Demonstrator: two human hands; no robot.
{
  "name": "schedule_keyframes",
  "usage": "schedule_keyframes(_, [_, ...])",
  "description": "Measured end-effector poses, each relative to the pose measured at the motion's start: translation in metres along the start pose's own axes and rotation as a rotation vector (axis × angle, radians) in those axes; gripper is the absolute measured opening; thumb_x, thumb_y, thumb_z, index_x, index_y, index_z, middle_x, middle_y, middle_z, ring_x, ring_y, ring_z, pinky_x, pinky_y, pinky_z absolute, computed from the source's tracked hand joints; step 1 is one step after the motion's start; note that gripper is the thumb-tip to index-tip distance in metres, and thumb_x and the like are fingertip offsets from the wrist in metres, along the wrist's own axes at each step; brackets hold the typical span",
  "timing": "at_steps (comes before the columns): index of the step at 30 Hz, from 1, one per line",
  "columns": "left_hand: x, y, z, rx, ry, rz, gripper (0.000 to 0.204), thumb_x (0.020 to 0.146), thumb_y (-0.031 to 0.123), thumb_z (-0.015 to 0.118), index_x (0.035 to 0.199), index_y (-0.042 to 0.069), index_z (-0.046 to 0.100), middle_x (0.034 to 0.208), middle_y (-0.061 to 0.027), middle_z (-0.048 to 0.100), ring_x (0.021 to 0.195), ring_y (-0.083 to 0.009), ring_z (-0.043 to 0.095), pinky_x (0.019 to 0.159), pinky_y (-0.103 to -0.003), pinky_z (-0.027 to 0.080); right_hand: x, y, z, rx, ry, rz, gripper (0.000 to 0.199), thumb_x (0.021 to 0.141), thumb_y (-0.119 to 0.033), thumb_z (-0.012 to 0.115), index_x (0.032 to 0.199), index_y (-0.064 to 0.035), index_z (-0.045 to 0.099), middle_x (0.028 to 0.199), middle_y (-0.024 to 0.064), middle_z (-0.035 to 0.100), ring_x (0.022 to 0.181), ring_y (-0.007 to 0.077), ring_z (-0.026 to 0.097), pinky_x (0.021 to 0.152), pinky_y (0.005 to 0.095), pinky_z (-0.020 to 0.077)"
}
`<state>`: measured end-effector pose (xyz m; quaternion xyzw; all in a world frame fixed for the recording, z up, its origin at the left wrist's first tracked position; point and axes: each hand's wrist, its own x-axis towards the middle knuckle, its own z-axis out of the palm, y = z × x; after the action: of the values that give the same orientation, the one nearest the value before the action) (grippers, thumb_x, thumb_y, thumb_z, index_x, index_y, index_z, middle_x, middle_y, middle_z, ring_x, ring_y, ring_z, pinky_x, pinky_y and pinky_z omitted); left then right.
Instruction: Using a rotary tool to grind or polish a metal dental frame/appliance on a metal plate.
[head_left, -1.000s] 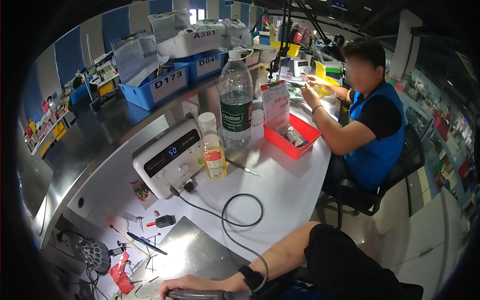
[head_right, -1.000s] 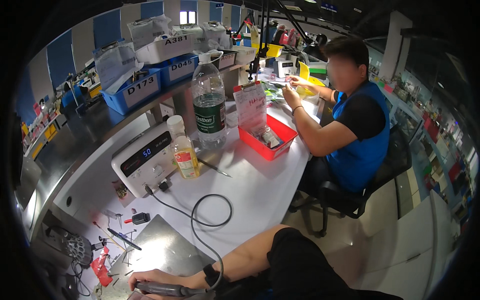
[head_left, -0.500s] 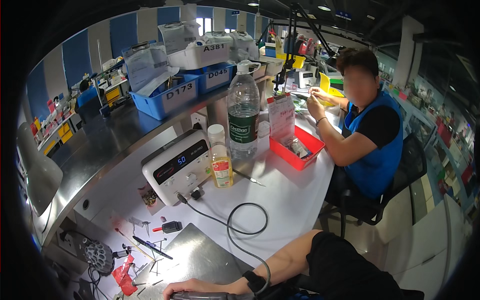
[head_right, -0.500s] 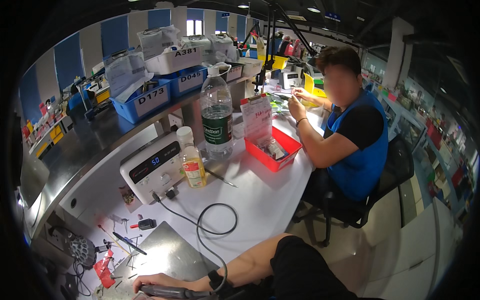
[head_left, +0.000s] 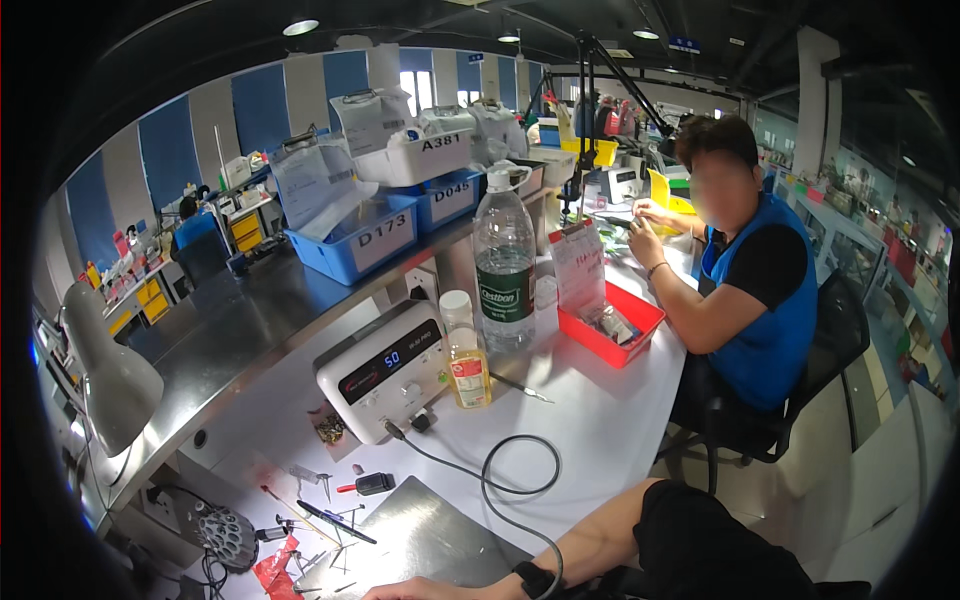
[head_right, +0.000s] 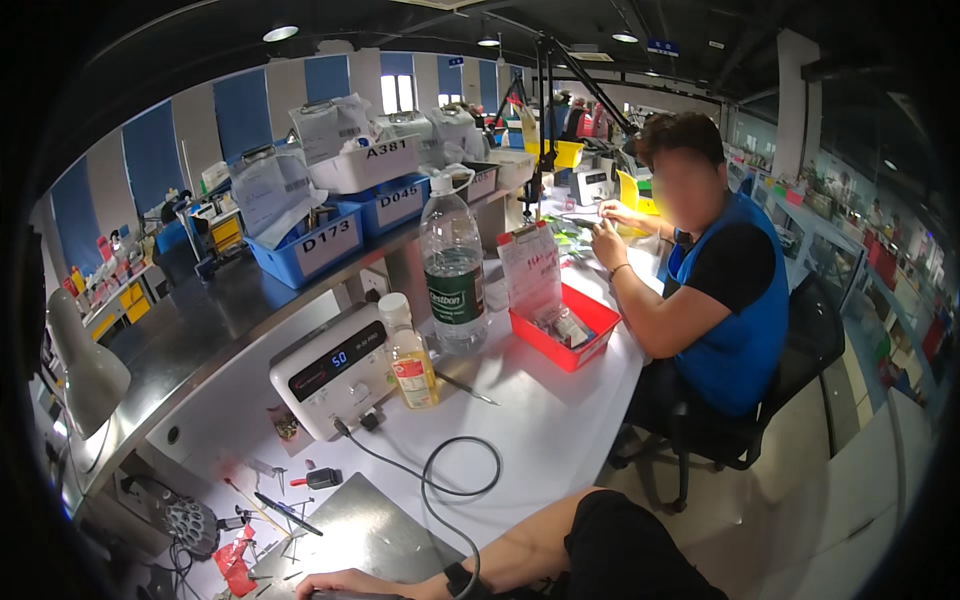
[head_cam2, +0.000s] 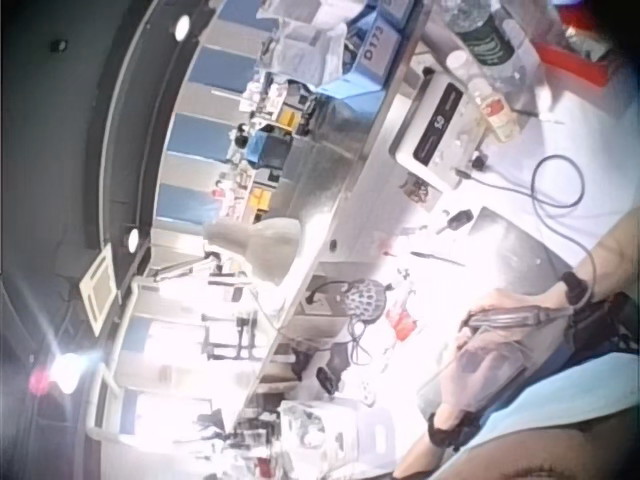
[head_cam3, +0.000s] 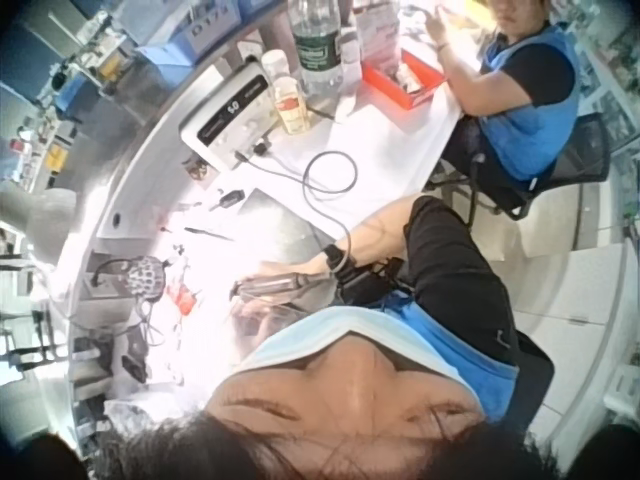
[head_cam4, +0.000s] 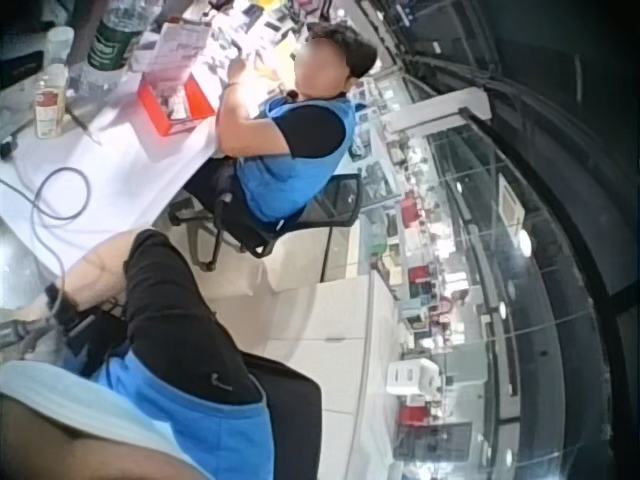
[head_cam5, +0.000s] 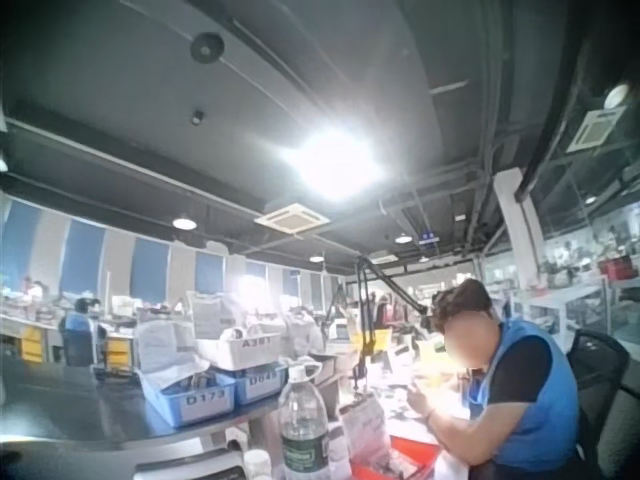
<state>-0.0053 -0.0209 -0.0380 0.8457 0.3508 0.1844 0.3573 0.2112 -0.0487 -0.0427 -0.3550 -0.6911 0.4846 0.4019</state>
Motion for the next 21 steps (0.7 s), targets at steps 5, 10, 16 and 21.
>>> schedule_keyframes(5, [-0.009,-0.008,0.008,-0.065,0.051,0.01,0.039,0.085,0.008,0.08,0.119,0.001,0.062,0.101,-0.0103,0.07,0.092,-0.0192,0.068,0.083,-0.034,0.055,-0.004,-0.019,-0.005,0.049,-0.013,-0.011,0.042,0.095,-0.026,0.068,0.127,-0.0009,0.056,0.114,0.0134,0.06,0.104,0.0241,0.056,0.09,0.0368,0.0451])
schedule_keyframes(10, [-0.009,0.013,0.006,0.114,0.121,0.044,0.046,0.083,0.008,0.08,0.122,-0.002,0.059,0.103,-0.0133,0.071,0.094,-0.0208,0.07,0.085,-0.035,0.056,0.011,-0.024,-0.002,0.101,-0.024,-0.077,0.04,0.095,-0.026,0.068,0.124,-0.0018,0.057,0.108,0.011,0.059,0.099,0.0216,0.054,0.086,0.035,0.0439])
schedule_keyframes(16, [-0.008,0.005,0.013,-0.127,0.078,0.044,0.04,0.084,0.004,0.078,0.12,0.001,0.059,0.107,-0.0131,0.069,0.096,-0.0219,0.068,0.085,-0.036,0.056,0.008,-0.027,-0.006,0.142,0.046,-0.057,0.037,0.094,-0.025,0.068,0.121,-0.0028,0.057,0.101,0.008,0.057,0.093,0.0186,0.052,0.081,0.0329,0.0424])
schedule_keyframes(21, [-0.009,0.012,0.013,-0.228,0.06,0.019,0.042,0.085,-0.001,0.076,0.122,0.003,0.056,0.11,-0.0119,0.066,0.098,-0.0205,0.065,0.086,-0.035,0.055,-0.007,-0.032,-0.015,0.193,0.106,-0.038,0.035,0.094,-0.025,0.069,0.119,-0.0037,0.057,0.095,0.0056,0.056,0.087,0.0161,0.05,0.077,0.0312,0.0411])
